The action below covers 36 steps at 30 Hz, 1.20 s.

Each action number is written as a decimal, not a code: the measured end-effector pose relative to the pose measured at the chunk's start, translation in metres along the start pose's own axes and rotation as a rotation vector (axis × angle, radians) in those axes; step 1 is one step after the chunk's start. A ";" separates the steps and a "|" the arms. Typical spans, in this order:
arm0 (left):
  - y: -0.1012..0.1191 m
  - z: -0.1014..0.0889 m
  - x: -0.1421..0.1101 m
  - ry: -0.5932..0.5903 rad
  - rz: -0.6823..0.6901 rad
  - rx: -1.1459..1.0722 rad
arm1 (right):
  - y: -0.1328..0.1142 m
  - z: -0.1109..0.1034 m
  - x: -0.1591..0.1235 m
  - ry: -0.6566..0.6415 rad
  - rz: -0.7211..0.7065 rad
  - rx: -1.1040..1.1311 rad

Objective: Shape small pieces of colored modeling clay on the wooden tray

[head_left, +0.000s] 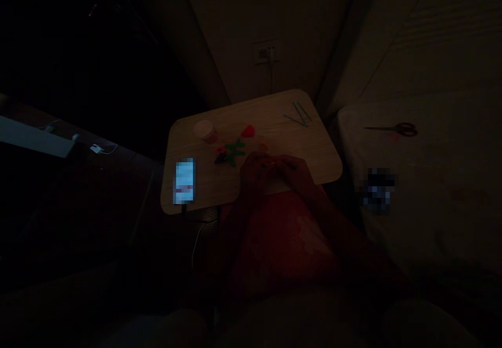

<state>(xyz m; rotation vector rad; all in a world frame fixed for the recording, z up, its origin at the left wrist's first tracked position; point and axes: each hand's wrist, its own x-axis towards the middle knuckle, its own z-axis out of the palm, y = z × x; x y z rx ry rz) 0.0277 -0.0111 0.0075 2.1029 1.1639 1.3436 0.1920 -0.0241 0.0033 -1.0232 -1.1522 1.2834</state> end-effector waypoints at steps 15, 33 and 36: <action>0.005 -0.002 -0.002 -0.013 0.074 0.045 | -0.004 -0.001 0.003 0.028 0.082 -0.020; 0.011 0.004 0.001 -0.049 0.000 0.020 | 0.003 0.007 -0.002 0.167 -0.022 -0.111; 0.012 0.004 -0.001 -0.075 -0.045 0.020 | 0.002 0.008 -0.003 0.196 -0.006 -0.053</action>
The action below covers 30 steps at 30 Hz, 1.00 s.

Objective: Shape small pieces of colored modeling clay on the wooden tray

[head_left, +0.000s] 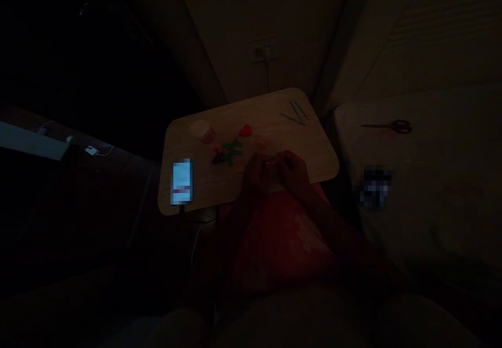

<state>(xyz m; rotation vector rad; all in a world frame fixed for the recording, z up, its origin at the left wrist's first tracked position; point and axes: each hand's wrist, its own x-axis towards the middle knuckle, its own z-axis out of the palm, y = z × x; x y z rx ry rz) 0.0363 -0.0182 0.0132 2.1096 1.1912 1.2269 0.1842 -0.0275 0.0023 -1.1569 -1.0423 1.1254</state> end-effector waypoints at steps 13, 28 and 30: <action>-0.012 0.000 0.001 0.029 0.013 0.152 | 0.002 -0.005 0.006 0.099 0.001 0.075; -0.007 -0.001 -0.002 -0.117 -0.059 0.480 | 0.000 -0.006 0.007 0.102 0.027 0.061; -0.007 0.000 -0.002 -0.098 -0.061 0.468 | -0.001 -0.006 0.006 0.089 0.018 0.075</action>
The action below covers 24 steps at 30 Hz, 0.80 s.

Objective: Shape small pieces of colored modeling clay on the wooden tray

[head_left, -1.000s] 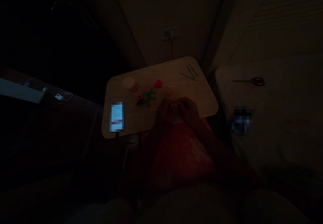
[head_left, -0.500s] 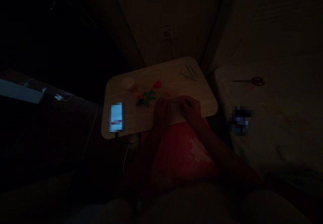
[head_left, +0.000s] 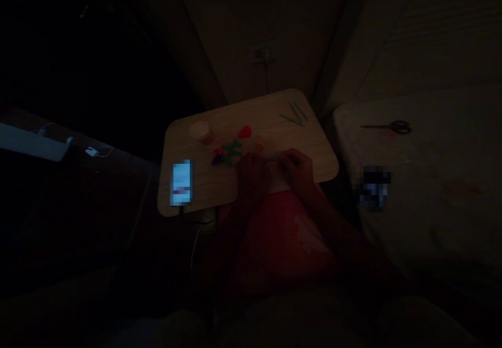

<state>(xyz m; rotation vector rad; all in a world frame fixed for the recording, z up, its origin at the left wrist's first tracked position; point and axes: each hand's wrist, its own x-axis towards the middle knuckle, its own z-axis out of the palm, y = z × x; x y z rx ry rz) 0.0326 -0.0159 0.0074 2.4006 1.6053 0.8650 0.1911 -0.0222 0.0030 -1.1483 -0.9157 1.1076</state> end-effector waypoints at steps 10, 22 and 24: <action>-0.011 0.001 0.010 0.250 -0.033 -0.167 | 0.001 0.000 -0.001 -0.009 -0.044 0.065; -0.024 0.023 0.054 0.264 -0.028 -0.192 | 0.005 0.000 0.001 -0.011 -0.004 0.036; -0.026 0.024 0.054 0.216 -0.036 -0.215 | 0.002 -0.001 0.000 -0.013 -0.009 0.050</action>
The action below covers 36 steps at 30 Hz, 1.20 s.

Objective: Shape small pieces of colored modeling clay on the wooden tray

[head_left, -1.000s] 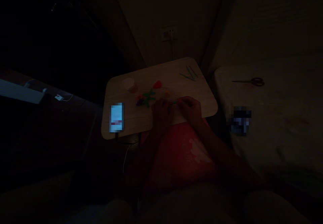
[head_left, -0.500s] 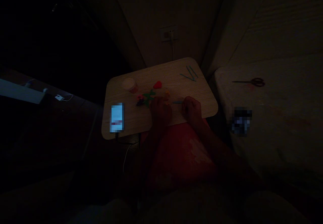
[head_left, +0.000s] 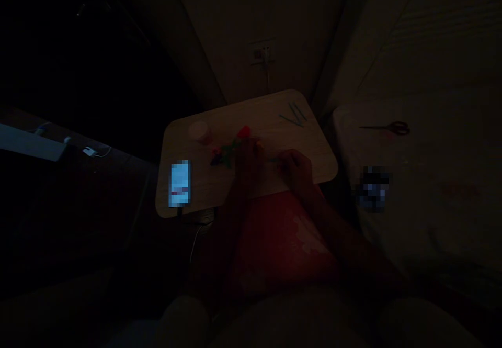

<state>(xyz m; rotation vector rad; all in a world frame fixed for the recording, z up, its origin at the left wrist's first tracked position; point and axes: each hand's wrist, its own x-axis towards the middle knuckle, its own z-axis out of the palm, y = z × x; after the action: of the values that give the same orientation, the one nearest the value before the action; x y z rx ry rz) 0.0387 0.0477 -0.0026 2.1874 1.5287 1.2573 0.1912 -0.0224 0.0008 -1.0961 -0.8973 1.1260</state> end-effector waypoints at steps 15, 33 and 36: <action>0.018 -0.016 -0.009 -0.053 -0.097 -0.299 | -0.002 -0.003 0.001 0.048 -0.048 -0.023; 0.027 -0.029 -0.026 -0.091 -0.055 -0.495 | 0.004 -0.002 0.002 0.099 -0.048 0.008; 0.027 -0.028 -0.028 -0.101 -0.057 -0.530 | 0.002 -0.002 0.001 0.094 -0.032 -0.012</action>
<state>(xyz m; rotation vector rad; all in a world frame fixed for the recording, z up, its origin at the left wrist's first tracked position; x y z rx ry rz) 0.0343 0.0037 0.0156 1.8178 1.0552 1.3229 0.1929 -0.0216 -0.0021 -1.1321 -0.8459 1.0353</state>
